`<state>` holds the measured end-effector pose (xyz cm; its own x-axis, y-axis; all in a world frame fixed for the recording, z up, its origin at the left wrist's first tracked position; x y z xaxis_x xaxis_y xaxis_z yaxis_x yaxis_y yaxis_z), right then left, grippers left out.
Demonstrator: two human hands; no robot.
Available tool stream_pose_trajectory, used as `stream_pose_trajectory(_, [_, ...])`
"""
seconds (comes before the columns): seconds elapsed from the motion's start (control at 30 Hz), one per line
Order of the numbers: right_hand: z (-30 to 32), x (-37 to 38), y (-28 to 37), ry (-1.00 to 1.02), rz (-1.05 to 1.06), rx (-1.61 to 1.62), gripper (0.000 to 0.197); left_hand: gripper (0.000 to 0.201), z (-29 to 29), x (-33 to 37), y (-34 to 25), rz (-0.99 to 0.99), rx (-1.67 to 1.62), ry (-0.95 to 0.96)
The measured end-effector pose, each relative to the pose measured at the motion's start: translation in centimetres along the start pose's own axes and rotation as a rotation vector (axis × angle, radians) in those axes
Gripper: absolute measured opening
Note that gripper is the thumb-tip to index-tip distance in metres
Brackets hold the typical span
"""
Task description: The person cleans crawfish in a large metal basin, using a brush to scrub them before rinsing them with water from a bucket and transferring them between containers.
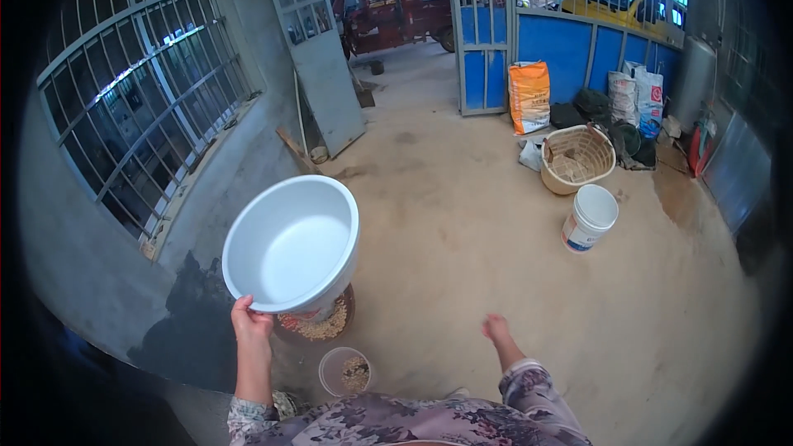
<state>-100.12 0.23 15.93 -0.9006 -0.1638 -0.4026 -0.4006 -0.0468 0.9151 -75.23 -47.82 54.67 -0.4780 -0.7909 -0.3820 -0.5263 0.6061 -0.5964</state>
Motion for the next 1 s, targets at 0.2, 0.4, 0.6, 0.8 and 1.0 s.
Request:
stream_pose_trajectory(0.2, [-13.7, 6.6, 18.7, 0.474, 0.058, 0.078, 0.032, 0.027, -5.3, 5.1, 1.3, -0.100, -0.027, -0.069])
stream_pose_trajectory(0.4, [-3.0, 19.5, 14.1, 0.538, 0.005, -0.447, 0.027, 0.024, -11.2, 18.7, 2.5, -0.218, -0.130, -0.066])
stream_pose_trajectory(0.6, [22.3, 17.4, 12.6, 0.033, -0.200, -1.651, 0.018, 0.024, -21.4, 31.3, 16.7, 0.032, -0.387, -0.164])
stream_pose_trajectory(0.8, [21.4, 27.2, 17.0, -0.338, -0.586, -0.368, 0.016, 0.018, -31.0, 41.2, 30.7, 0.276, -0.299, -0.200])
stream_pose_trajectory(1.0, [18.1, 46.4, 21.4, -0.188, -0.525, -0.355, 0.016, 0.021, -40.3, 51.5, 43.7, 0.362, -0.206, -0.204])
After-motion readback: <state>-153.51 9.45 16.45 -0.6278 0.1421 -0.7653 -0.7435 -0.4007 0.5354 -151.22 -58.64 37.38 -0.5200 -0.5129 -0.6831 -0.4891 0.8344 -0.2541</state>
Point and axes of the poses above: each hand's wrist, its own x-axis towards the middle knuckle, its own z-axis out of the back of the hand, y = z × x, the point moved 6 cm from there along x, towards the middle knuckle, and after that the axes turned 5 degrees about z, right-handed, at the moved point
